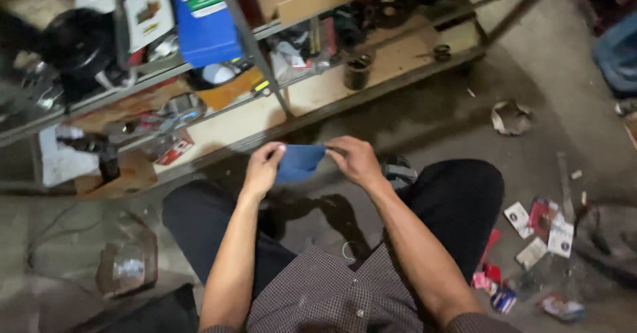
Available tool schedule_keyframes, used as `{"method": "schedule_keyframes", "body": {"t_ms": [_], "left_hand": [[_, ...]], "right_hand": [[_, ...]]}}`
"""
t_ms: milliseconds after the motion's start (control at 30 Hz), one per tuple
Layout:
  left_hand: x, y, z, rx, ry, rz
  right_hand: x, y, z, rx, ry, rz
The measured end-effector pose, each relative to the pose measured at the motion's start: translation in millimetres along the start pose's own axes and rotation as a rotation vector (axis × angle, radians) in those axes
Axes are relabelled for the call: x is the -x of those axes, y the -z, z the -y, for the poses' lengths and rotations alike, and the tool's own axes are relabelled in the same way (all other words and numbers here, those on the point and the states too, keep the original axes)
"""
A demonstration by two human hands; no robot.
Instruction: Cleaning and organizing small parts boxes in a workshop environment using a cloth.
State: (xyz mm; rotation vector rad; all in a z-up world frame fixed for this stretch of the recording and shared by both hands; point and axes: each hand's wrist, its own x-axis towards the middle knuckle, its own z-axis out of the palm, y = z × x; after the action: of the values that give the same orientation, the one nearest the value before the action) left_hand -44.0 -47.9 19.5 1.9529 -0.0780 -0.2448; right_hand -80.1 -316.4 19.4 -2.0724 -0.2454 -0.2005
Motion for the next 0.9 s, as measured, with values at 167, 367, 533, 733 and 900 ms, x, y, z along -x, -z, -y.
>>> {"method": "schedule_keyframes", "body": {"t_ms": [167,367,533,733,900], "left_hand": [[8,-9,-37,-0.130,-0.090,-0.090],[37,-59,-179,-0.453,-0.575,0.030],[65,-83,-226,-0.693,-0.629,0.285],[32,-63,-172,0.016,-0.382,0.024],[14,-75,-151,1.140,-0.033,0.413]], "right_hand": [[2,-54,-14,-0.467,-0.218,-0.434],[15,-102,1,-1.652,-0.835,-0.127],[17,-126,-37,-2.135,-0.726,-0.248],[-36,-18,63,-1.809,-0.110,-0.063],[-43,49,143,0.271,-0.171,-0.027]]}}
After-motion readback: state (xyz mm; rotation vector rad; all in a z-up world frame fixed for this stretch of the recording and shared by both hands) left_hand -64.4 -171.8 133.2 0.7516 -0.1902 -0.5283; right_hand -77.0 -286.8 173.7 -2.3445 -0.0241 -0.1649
